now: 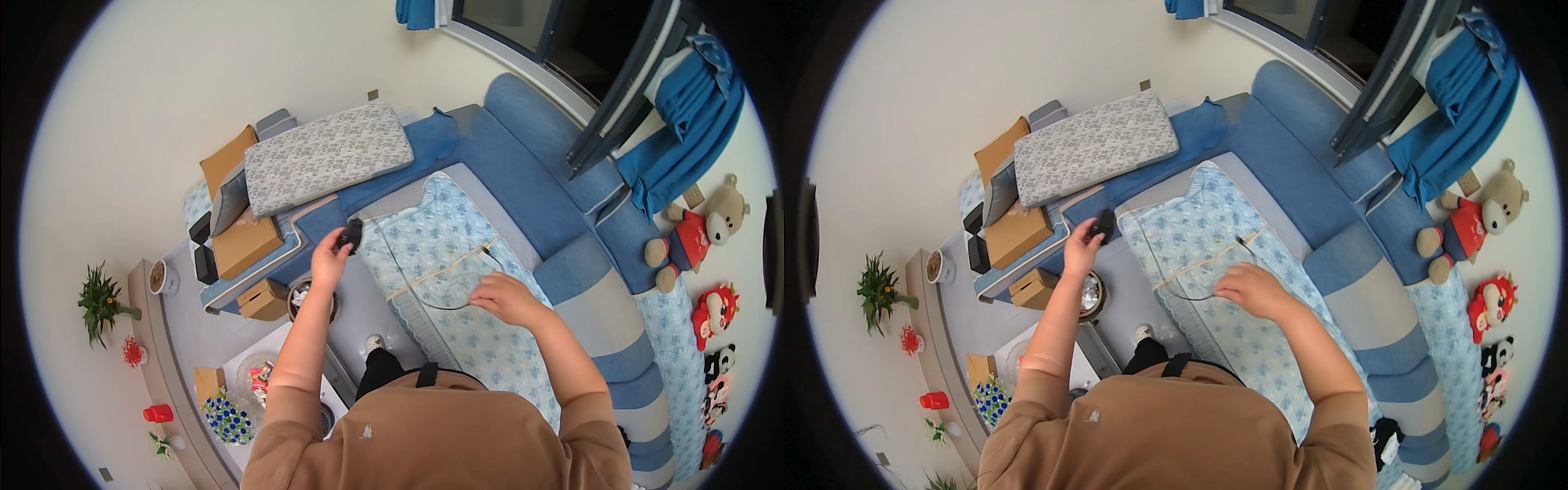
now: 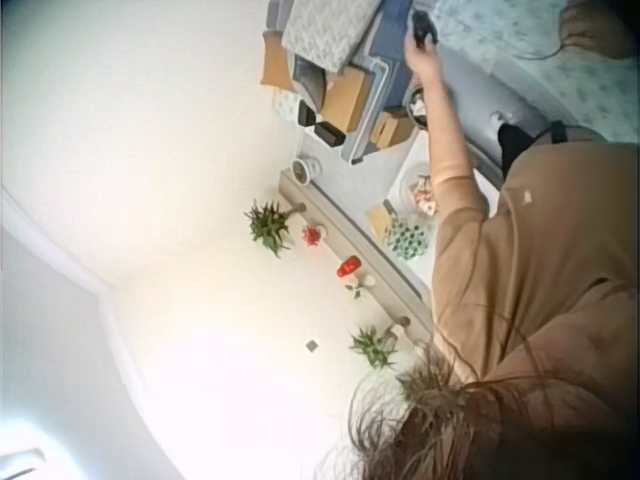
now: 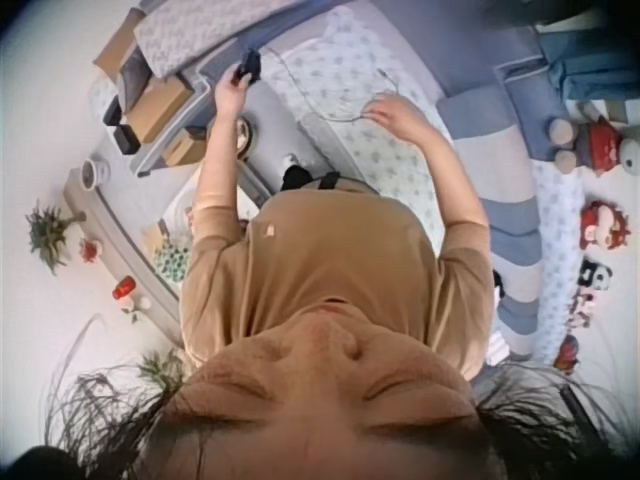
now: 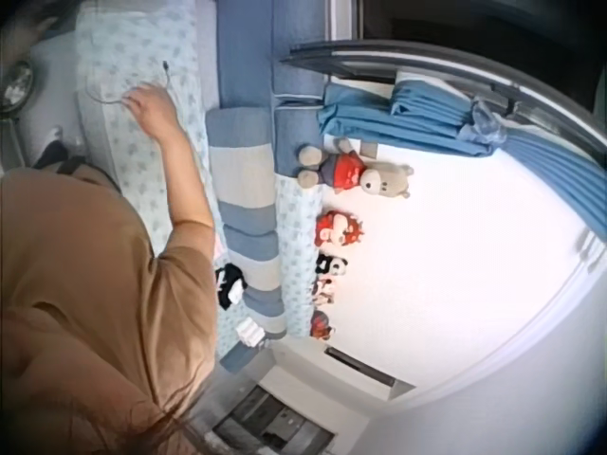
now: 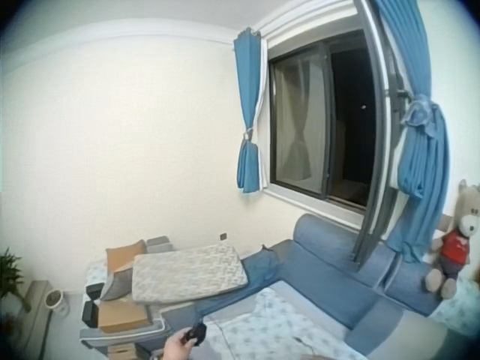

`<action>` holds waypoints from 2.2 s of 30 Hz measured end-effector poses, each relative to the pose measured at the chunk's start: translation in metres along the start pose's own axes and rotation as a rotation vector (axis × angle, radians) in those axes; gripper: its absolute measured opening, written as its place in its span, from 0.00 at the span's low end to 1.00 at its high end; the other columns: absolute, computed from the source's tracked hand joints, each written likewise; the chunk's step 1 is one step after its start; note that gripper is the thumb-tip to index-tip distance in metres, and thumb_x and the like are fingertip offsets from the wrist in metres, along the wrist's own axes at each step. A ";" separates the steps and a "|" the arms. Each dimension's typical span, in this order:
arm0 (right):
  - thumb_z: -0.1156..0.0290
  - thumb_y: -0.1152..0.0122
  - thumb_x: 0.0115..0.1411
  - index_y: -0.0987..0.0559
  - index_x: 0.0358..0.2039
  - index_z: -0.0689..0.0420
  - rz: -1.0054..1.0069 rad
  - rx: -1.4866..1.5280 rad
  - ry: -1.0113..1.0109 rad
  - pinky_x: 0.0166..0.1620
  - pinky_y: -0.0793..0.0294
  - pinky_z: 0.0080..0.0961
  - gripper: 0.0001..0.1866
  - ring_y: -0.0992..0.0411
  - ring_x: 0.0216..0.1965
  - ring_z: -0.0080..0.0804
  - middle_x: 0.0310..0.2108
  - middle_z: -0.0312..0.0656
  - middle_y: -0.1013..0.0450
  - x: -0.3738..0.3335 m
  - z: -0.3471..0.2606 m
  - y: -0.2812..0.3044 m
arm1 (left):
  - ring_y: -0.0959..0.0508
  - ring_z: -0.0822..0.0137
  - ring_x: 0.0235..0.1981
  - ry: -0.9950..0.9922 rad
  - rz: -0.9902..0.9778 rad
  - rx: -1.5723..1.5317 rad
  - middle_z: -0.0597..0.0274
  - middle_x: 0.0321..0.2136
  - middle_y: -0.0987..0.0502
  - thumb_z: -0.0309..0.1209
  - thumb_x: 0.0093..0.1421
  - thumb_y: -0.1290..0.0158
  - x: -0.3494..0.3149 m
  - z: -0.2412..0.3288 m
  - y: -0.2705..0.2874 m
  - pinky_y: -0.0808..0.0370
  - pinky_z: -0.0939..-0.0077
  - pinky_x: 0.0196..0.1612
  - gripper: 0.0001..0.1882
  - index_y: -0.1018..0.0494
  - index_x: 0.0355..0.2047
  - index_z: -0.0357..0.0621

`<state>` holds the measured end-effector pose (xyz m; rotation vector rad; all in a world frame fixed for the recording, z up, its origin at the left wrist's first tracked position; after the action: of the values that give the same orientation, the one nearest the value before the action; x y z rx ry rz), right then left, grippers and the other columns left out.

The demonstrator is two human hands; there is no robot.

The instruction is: The person arranges a blue sofa by placing a floral patterned cover over the seat cushions and smoothing it out. They then position the back cushions and arrange several stuffed toys along the top of the sofa backrest.

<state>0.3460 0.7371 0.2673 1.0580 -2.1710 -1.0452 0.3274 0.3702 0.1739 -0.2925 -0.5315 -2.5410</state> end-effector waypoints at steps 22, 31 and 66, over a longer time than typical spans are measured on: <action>0.61 0.47 0.59 0.23 0.39 0.50 -0.798 0.097 0.226 0.39 0.30 0.36 0.12 0.29 0.38 0.44 0.36 0.44 0.26 0.298 -0.126 -0.225 | 0.25 0.60 0.28 0.207 0.273 0.412 0.55 0.29 0.26 0.24 0.47 0.41 0.034 -0.046 0.246 0.28 0.71 0.34 0.13 0.28 0.34 0.40; 0.67 0.47 0.60 0.22 0.35 0.56 -0.325 0.452 0.294 0.33 0.32 0.23 0.09 0.32 0.26 0.26 0.26 0.38 0.27 0.403 -0.186 -0.162 | 0.25 0.60 0.33 0.101 -0.058 0.272 0.58 0.31 0.26 0.18 0.47 0.42 -0.026 -0.055 0.240 0.28 0.74 0.36 0.16 0.26 0.39 0.42; 0.81 0.56 0.59 0.33 0.53 0.59 -1.145 0.870 -0.353 0.44 0.27 0.25 0.20 0.30 0.39 0.24 0.43 0.37 0.30 0.243 -0.303 -0.660 | 0.26 0.76 0.27 0.821 1.467 -0.319 0.67 0.28 0.24 0.21 0.53 0.44 -0.516 -0.248 0.319 0.28 0.82 0.31 0.13 0.30 0.39 0.40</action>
<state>0.7018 0.1474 -0.0669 2.9081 -2.2719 -0.6341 0.9062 0.2459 -0.1075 0.2226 0.3560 -1.0871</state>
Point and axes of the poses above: each hand's wrist, its own x-axis towards the middle knuckle, its own y-axis out of the back of the hand, z = x × y, the point moved 9 cm from there along x, towards the middle knuckle
